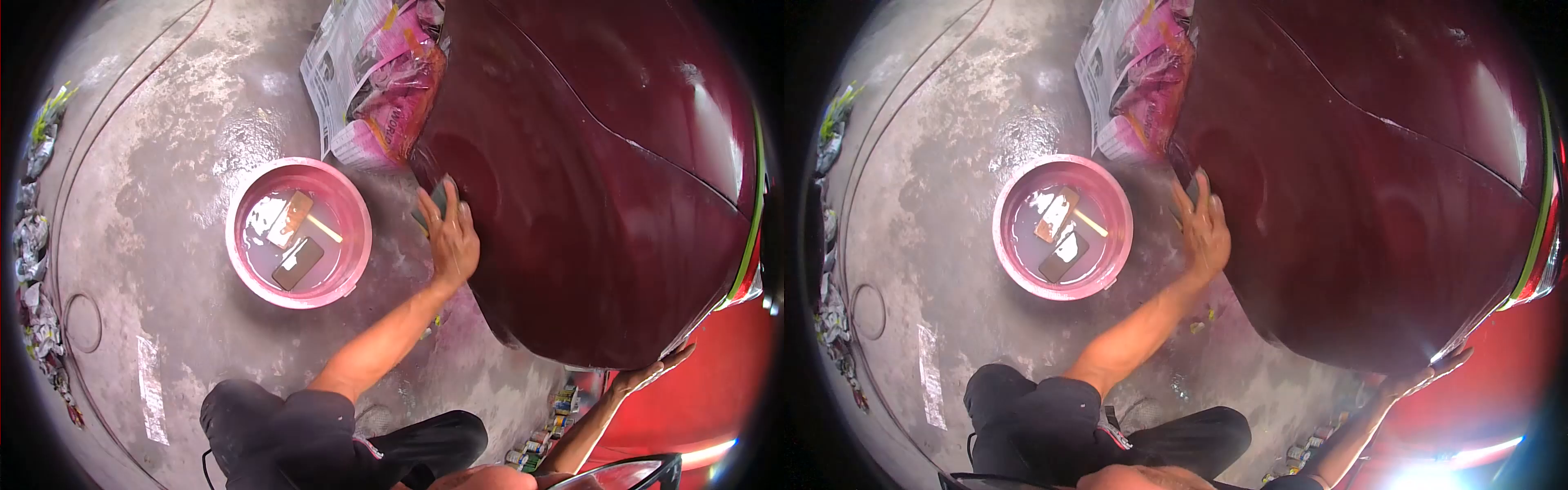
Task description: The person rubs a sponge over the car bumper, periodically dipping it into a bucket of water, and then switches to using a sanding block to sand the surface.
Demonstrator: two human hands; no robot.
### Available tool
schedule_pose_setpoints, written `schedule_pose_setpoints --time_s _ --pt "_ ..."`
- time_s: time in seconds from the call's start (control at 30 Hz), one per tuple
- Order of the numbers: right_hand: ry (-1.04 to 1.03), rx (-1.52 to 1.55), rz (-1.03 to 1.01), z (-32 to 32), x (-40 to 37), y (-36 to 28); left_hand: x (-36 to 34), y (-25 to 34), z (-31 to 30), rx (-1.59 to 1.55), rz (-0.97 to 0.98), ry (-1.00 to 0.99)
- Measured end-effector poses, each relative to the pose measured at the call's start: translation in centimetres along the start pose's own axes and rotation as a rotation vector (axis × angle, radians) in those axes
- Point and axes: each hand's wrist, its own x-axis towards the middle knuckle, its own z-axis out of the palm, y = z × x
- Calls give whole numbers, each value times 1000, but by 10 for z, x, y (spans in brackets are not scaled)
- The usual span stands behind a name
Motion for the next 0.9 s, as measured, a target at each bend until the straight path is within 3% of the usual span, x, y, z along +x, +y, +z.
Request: schedule_pose_setpoints --time_s 0.07,0.13,0.27,0.3,0.37,0.47,0.57,0.63,0.7,0.73,0.8,0.9 --pt "1 -8 30 -1 -4 -6 9 -6 -1 -20 56 -3" --pt "3 -66 3 -5 -3 1 67 -12 -2 -21 -59 5" --pt "15 -51 9 -3 -4 -2 14 9 -8 -57 -134 -61" --pt "17 -47 -2 -1 -2 1 -15 -1 -4 50 -16 -67" --pt "16 -42 9 -6 -5 5 -9 -1 -2 -38 -53 -53" --pt "3 -121 -51 -6 -5 0 76 -13 -4 -60 -63 -38" --pt "28 -22 34 1 -5 -9 21 13 -10 70 -61 -30" --pt "29 -41 8 -3 -5 -1 -40 9 -12 60 53 -17" --pt "25 -68 -9 -4 -3 -1 -63 13 -20 -161 162 -207" --pt "24 -79 -10 -4 -4 0 -41 2 -10 67 259 -147" --pt "33 -76 -27 -2 -5 -4 44 -1 2 32 182 25" --pt "33 -72 -123 -4 -5 10 39 23 -11 20 113 -49"
